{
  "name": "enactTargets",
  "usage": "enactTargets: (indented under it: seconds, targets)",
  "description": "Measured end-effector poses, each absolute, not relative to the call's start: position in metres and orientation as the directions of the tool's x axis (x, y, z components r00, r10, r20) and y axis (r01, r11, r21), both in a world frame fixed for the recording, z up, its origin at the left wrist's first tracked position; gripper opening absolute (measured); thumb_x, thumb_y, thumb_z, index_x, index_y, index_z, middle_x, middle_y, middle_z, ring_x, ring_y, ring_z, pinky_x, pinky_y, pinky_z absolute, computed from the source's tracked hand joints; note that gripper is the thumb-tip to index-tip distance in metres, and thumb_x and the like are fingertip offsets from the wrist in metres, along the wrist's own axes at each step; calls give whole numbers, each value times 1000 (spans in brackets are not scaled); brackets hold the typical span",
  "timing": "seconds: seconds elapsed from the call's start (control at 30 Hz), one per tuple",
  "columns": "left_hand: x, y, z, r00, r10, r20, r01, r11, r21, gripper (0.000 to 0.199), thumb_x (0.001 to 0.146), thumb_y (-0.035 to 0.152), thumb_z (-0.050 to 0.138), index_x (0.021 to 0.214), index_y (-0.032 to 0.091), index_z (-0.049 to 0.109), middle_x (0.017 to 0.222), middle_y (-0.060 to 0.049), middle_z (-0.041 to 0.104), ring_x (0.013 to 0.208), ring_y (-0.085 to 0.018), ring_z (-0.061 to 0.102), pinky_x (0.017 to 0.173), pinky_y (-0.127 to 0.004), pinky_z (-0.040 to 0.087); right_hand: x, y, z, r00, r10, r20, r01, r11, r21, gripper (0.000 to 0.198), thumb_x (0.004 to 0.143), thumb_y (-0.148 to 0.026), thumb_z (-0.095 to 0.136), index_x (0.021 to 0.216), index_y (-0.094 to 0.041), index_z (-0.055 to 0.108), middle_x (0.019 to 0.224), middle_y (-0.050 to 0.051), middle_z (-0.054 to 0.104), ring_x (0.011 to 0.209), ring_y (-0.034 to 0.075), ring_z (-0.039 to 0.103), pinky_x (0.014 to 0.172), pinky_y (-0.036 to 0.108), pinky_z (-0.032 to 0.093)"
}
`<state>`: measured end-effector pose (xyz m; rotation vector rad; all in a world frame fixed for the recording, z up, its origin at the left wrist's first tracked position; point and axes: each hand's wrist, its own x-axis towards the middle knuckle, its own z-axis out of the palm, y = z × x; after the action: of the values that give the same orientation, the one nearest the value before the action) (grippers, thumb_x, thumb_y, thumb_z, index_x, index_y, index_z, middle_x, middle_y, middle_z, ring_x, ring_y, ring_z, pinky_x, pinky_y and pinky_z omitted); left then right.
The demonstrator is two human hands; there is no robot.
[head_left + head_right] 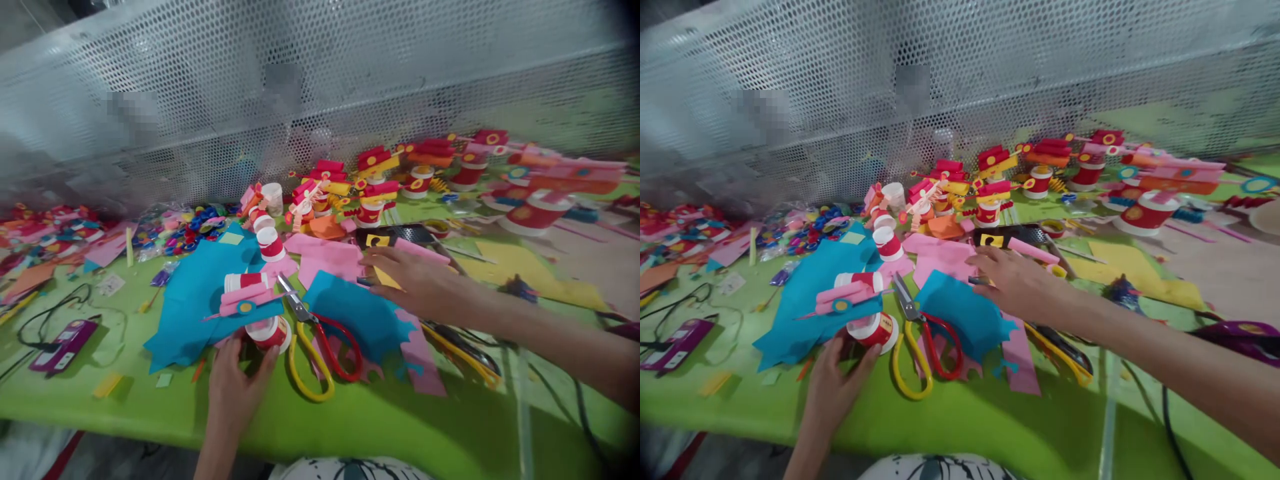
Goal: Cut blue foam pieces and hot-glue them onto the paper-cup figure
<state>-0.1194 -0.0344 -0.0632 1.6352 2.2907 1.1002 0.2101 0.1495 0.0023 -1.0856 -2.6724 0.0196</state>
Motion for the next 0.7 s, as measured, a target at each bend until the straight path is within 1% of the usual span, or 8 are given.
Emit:
enactTargets:
  seconds: [0.1,0.2,0.3,0.43,0.5,0.57,0.63,0.7]
  targets:
    - [-122,-36,-66,-401,884,240,741,159,652,50,81,64,73,104,19,73,106,-15,78,96,-32,74,79,-42,62,194,179,9,-693,701,169,676,713,-187,52,96,-39,56,144,-18,53,148,20,59,128,36,65,102,52,55]
    - [-124,-37,-69,-413,880,236,724,160,671,48,82,61,74,107,19,72,109,-15,78,99,-32,74,83,-44,62,178,200,12,-675,729,113,703,682,-202,54,94,-36,57,144,-15,52,150,23,57,133,39,61,103,54,52]
    - [-125,-37,-71,-396,883,253,731,136,669,47,83,58,75,110,20,72,112,-14,77,102,-32,74,84,-44,63,165,213,14,-655,752,73,730,655,-197,52,94,-34,57,141,-12,55,137,23,68,121,38,69,96,50,55]
    - [-122,-35,-70,-393,880,267,742,132,657,45,85,58,75,110,21,72,112,-13,78,100,-31,74,81,-44,64,148,225,19,-693,721,6,706,680,-200,40,98,-36,55,133,-19,65,111,10,82,98,27,78,81,36,59]
    - [-120,-34,-69,-401,870,286,747,129,652,44,85,59,74,108,21,72,110,-13,78,99,-31,74,80,-44,64,135,229,23,-712,702,-2,692,701,-172,34,101,-35,51,122,-19,73,108,10,82,99,29,77,83,38,58]
    - [-120,-34,-68,-401,861,311,755,118,645,43,85,59,74,106,21,72,108,-13,79,98,-32,75,79,-43,64,118,232,26,-734,679,22,670,729,-140,36,104,-32,46,119,-16,75,119,15,79,112,34,73,95,45,55]
    - [-120,-34,-67,-392,862,322,765,110,635,43,85,58,75,107,21,72,108,-13,79,97,-31,75,77,-43,65,99,236,26,-768,639,45,630,765,-134,37,105,-26,44,129,-14,70,136,17,71,129,35,64,107,49,48]
    - [-121,-35,-67,-378,868,322,774,105,624,43,85,57,75,110,22,73,110,-13,79,98,-31,76,78,-42,65,79,241,24,-796,603,48,590,792,-159,41,103,-19,47,140,-15,63,147,17,65,137,33,59,110,47,46]
